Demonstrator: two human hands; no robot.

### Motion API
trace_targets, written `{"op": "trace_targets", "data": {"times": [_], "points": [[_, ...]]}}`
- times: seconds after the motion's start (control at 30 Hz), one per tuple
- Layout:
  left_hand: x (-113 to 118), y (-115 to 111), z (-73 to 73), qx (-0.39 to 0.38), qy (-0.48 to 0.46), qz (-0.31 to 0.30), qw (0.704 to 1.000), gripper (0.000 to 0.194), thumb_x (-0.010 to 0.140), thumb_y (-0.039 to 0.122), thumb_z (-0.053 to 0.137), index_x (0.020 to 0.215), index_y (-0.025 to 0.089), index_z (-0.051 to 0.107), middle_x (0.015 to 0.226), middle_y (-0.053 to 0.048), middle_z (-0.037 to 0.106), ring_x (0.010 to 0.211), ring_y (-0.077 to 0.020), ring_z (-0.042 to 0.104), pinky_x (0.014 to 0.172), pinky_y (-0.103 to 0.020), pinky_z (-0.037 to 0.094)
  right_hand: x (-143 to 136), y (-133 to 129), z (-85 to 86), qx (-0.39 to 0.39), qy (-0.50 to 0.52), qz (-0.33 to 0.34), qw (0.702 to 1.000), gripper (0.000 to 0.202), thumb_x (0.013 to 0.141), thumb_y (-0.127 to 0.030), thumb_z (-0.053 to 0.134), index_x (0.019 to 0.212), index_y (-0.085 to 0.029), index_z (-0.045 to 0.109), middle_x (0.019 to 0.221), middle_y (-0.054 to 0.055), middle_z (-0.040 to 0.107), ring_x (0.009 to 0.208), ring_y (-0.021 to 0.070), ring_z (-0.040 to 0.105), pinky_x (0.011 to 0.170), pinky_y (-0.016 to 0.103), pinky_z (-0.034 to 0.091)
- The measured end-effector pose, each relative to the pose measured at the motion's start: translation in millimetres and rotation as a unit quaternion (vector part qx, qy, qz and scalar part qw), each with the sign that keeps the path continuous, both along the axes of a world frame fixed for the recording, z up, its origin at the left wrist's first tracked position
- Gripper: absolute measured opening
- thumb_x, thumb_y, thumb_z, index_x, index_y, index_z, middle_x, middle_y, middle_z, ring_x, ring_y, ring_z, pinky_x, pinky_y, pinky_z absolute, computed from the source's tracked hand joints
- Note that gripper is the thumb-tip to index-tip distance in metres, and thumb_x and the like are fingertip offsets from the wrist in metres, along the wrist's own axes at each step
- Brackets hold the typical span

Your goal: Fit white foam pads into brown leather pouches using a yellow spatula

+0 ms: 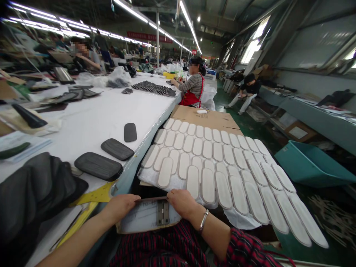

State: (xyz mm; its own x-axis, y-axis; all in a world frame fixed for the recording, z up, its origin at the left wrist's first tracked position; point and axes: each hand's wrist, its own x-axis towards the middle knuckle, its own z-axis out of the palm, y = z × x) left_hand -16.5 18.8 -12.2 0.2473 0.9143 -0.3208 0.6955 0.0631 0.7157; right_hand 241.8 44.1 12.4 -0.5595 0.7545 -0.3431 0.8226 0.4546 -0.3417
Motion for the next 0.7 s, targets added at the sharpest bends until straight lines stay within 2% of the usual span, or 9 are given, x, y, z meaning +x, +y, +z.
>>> {"op": "trace_targets", "data": {"times": [0.17,0.23,0.3,0.37,0.43,0.5,0.57,0.63,0.7], "points": [[2.3,9.7,2.7,-0.065,-0.047,-0.049,0.996,0.032,0.077,0.042,0.047,0.061,0.02,0.064,0.062,0.001,0.065,0.065,-0.0177,0.057,0.062,-0.022,0.039,8.8,25.7,-6.1,-0.07,0.031,0.017,0.997,0.028,0.087,-0.03,0.043,0.078,-0.019,0.067,0.078,0.003,0.067,0.073,0.0158,0.059,0.066,0.023,0.04],[2.8,7.9,3.0,-0.082,-0.054,-0.055,0.994,0.034,0.076,0.044,0.048,0.062,0.019,0.065,0.062,0.001,0.065,0.063,-0.0176,0.057,0.06,-0.022,0.039,11.9,30.2,-5.4,-0.096,0.04,0.021,0.994,0.027,0.085,-0.03,0.047,0.071,-0.019,0.067,0.069,0.0,0.066,0.065,0.0135,0.057,0.058,0.021,0.038],[0.2,2.7,3.1,-0.082,-0.053,-0.051,0.994,0.028,0.073,0.044,0.053,0.073,0.021,0.069,0.075,-0.001,0.07,0.073,-0.0197,0.06,0.067,-0.023,0.041,15.0,28.7,-2.9,-0.108,0.051,0.015,0.993,0.026,0.084,-0.03,0.048,0.07,-0.019,0.067,0.066,-0.001,0.065,0.062,0.0128,0.057,0.056,0.02,0.037],[-6.2,-6.8,3.7,-0.061,-0.035,-0.016,0.997,0.031,0.066,0.042,0.061,0.089,0.023,0.069,0.094,-0.003,0.07,0.088,-0.0229,0.06,0.077,-0.025,0.04,19.6,19.4,0.1,-0.099,0.067,0.0,0.993,0.024,0.084,-0.032,0.048,0.083,-0.019,0.068,0.078,0.001,0.068,0.071,0.0147,0.059,0.06,0.021,0.039],[-14.8,-20.9,5.5,-0.031,0.014,0.03,0.999,0.035,0.062,0.041,0.064,0.091,0.023,0.067,0.097,-0.006,0.069,0.091,-0.0253,0.059,0.079,-0.027,0.039,26.2,2.4,2.0,-0.069,0.068,-0.043,0.994,0.029,0.082,-0.035,0.05,0.098,-0.016,0.064,0.093,0.007,0.067,0.082,0.0194,0.06,0.067,0.025,0.04],[-21.4,-38.0,8.7,-0.013,0.077,0.063,0.995,0.027,0.064,0.045,0.062,0.075,0.02,0.066,0.079,-0.006,0.068,0.079,-0.0252,0.059,0.07,-0.028,0.039,33.8,-18.5,1.6,-0.041,0.03,-0.108,0.993,0.034,0.081,-0.038,0.05,0.096,-0.011,0.063,0.092,0.014,0.067,0.082,0.024,0.061,0.067,0.029,0.04],[-22.7,-54.4,11.7,-0.032,0.093,0.089,0.991,0.031,0.068,0.048,0.056,0.059,0.019,0.058,0.06,-0.002,0.06,0.065,-0.0216,0.056,0.061,-0.027,0.038,40.5,-37.6,-1.7,-0.03,-0.025,-0.155,0.987,0.035,0.084,-0.038,0.044,0.081,-0.011,0.065,0.08,0.015,0.067,0.076,0.0256,0.062,0.065,0.031,0.04],[-19.2,-66.2,12.4,-0.079,0.042,0.146,0.985,0.034,0.07,0.048,0.052,0.053,0.019,0.05,0.052,0.001,0.052,0.058,-0.0182,0.053,0.056,-0.026,0.037,44.5,-49.9,-6.5,-0.023,-0.059,-0.158,0.985,0.04,0.089,-0.036,0.036,0.074,-0.013,0.064,0.076,0.015,0.067,0.075,0.0258,0.063,0.065,0.032,0.04],[-14.4,-71.8,10.4,-0.123,-0.018,0.201,0.972,0.033,0.071,0.046,0.049,0.053,0.019,0.046,0.052,0.002,0.05,0.058,-0.0168,0.052,0.053,-0.025,0.038,45.3,-54.6,-10.9,-0.007,-0.078,-0.129,0.988,0.038,0.09,-0.03,0.033,0.076,-0.013,0.064,0.078,0.015,0.067,0.076,0.0256,0.063,0.064,0.031,0.04]]}}
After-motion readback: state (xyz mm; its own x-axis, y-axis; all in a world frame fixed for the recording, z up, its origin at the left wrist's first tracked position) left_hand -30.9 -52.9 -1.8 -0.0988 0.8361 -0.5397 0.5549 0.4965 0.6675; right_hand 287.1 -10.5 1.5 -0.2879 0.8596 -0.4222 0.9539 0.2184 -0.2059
